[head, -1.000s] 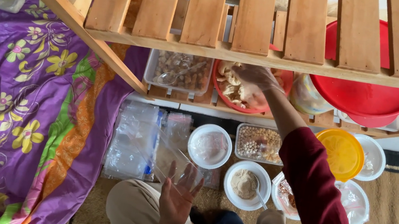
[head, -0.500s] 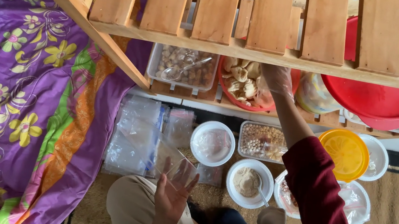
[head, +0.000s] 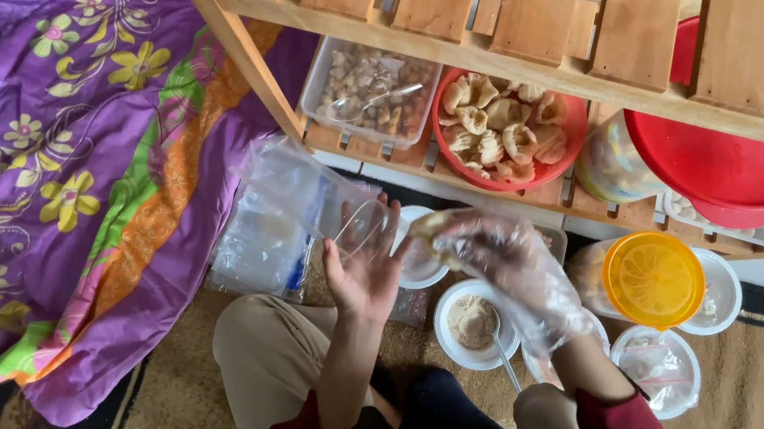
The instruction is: Manually packaging small snack items or crackers from various containers into individual plastic bags while sitting on the floor.
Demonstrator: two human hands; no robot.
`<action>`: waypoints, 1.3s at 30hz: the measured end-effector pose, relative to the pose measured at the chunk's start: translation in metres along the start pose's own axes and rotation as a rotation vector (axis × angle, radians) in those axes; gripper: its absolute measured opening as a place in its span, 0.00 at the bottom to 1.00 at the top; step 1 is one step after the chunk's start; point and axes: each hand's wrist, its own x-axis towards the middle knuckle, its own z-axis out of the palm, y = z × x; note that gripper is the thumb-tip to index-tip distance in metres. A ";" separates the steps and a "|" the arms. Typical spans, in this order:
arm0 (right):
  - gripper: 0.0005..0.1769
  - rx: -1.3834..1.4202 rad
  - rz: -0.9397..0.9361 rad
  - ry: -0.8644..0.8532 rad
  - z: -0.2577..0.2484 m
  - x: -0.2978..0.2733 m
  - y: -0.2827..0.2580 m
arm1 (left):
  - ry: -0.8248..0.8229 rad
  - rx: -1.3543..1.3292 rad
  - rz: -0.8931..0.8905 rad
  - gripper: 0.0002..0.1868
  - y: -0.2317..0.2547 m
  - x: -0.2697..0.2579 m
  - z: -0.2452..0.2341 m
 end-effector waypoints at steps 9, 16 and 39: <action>0.20 0.001 -0.277 0.045 0.024 -0.050 0.044 | -0.403 0.297 0.207 0.54 -0.041 -0.034 0.004; 0.19 0.404 -0.240 0.061 0.030 -0.078 0.060 | -0.509 0.473 0.290 0.57 -0.044 -0.049 -0.003; 0.19 0.204 -0.125 -0.092 -0.005 -0.106 0.091 | -0.657 0.022 -0.038 0.48 0.002 -0.073 0.016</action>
